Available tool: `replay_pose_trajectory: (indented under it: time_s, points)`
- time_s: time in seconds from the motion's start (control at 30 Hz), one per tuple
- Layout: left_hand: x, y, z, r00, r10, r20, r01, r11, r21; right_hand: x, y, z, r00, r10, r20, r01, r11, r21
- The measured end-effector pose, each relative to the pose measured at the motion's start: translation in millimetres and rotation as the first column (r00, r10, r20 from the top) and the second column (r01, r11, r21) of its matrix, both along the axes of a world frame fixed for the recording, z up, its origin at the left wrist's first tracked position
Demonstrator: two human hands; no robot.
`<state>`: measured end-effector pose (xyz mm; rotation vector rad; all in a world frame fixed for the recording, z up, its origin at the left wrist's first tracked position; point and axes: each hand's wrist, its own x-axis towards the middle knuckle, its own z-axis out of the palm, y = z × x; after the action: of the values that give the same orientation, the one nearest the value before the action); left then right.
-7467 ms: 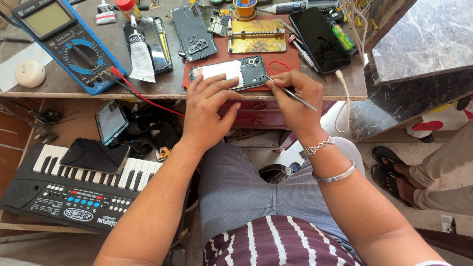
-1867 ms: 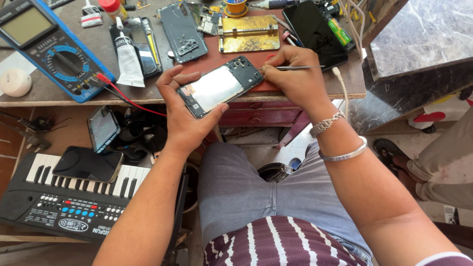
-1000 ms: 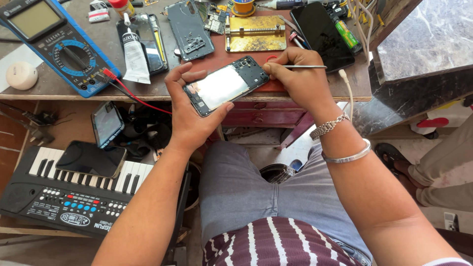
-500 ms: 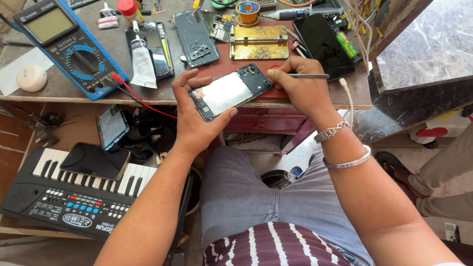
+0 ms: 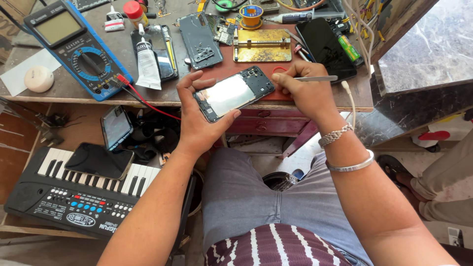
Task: The person pries along the edge of a disassembled smartphone lying on a repair bench, using a metal pry tool in one hand while holding the phone steady with the other. They reposition the phone and continue working around its frame, separating components on the cluttered workbench.
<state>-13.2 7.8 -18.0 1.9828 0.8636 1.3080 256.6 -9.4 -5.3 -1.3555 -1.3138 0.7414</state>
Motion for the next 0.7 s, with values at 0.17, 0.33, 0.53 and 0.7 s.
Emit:
replay_pose_trajectory:
  time_s: [0.17,0.33,0.53,0.7]
  points:
    - [0.8,1.2,-0.3,1.0,0.007,0.0,-0.007,1.0,0.004,-1.7,4.4,-1.0,0.999,0.014,-0.033,-0.014,1.0,0.012]
    - [0.5,0.4,0.1,1.0,0.012,-0.005,-0.012,1.0,-0.002,-7.6,4.5,-0.5,0.998,-0.02,0.061,0.018,0.999,0.041]
    - [-0.3,-0.1,0.8,1.0,0.012,-0.006,-0.012,0.999,-0.034,1.5,-4.2,2.9,0.998,0.035,0.043,-0.036,0.999,0.022]
    - [0.7,0.5,0.6,1.0,0.015,0.005,-0.015,1.0,-0.012,-6.4,3.8,-0.1,0.993,-0.006,0.12,-0.009,0.993,0.121]
